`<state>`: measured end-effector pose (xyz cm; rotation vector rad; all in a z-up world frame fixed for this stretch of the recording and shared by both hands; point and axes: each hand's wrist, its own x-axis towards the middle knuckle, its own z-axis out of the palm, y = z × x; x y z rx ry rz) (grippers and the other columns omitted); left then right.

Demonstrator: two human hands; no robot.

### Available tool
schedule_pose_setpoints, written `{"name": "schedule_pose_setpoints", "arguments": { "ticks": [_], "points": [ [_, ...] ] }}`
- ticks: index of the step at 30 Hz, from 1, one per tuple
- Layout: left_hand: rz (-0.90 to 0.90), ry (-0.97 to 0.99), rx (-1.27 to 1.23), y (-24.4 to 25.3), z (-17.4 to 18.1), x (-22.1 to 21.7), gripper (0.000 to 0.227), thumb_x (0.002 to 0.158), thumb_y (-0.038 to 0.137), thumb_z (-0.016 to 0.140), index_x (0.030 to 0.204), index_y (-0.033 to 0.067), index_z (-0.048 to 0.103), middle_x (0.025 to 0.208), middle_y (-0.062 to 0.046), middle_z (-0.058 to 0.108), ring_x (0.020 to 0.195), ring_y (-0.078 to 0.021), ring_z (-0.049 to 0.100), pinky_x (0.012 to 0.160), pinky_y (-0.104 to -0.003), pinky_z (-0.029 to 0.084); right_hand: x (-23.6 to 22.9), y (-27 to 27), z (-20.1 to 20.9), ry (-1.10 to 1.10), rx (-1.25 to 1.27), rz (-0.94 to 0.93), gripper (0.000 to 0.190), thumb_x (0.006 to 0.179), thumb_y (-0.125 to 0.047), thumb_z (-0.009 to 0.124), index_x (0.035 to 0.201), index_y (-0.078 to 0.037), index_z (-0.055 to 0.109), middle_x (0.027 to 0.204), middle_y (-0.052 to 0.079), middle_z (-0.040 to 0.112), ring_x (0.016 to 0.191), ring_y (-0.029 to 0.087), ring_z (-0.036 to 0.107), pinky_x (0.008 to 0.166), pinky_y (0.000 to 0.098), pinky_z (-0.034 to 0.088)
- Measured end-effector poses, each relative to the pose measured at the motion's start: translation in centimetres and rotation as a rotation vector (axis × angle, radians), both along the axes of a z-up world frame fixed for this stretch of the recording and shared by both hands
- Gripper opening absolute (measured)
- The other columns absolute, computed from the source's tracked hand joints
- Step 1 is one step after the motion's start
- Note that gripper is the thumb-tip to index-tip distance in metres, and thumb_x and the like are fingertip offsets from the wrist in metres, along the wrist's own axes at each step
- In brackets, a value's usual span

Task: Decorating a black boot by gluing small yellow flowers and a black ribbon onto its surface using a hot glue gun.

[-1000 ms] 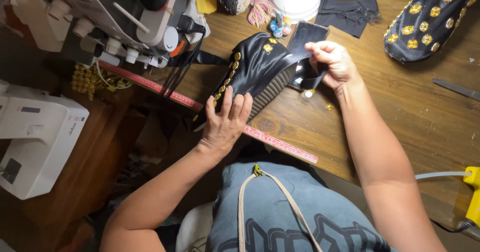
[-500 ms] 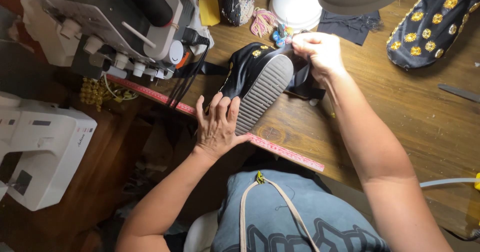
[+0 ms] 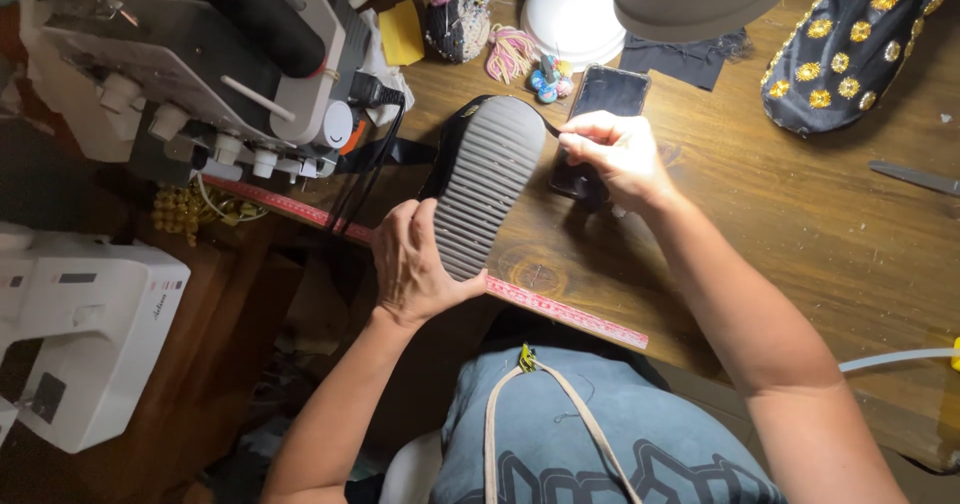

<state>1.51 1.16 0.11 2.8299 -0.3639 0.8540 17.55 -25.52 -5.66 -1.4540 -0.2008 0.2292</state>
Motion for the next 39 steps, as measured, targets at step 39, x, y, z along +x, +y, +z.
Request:
{"name": "schedule_pose_setpoints", "arguments": {
  "ticks": [39],
  "points": [
    [0.153, 0.715, -1.384, -7.5, -1.0, -4.6, 0.095, 0.062, 0.041, 0.095, 0.137, 0.0019, 0.053, 0.119, -0.025, 0.065, 0.117, -0.0362, 0.066, 0.103, -0.049, 0.052, -15.3, 1.1, 10.3, -0.91, -0.762, 0.049, 0.022, 0.093, -0.005, 0.07, 0.113, -0.013, 0.077, 0.092, 0.006, 0.062, 0.082, 0.03, 0.062, 0.076, 0.0401, 0.055]
  ]
}}
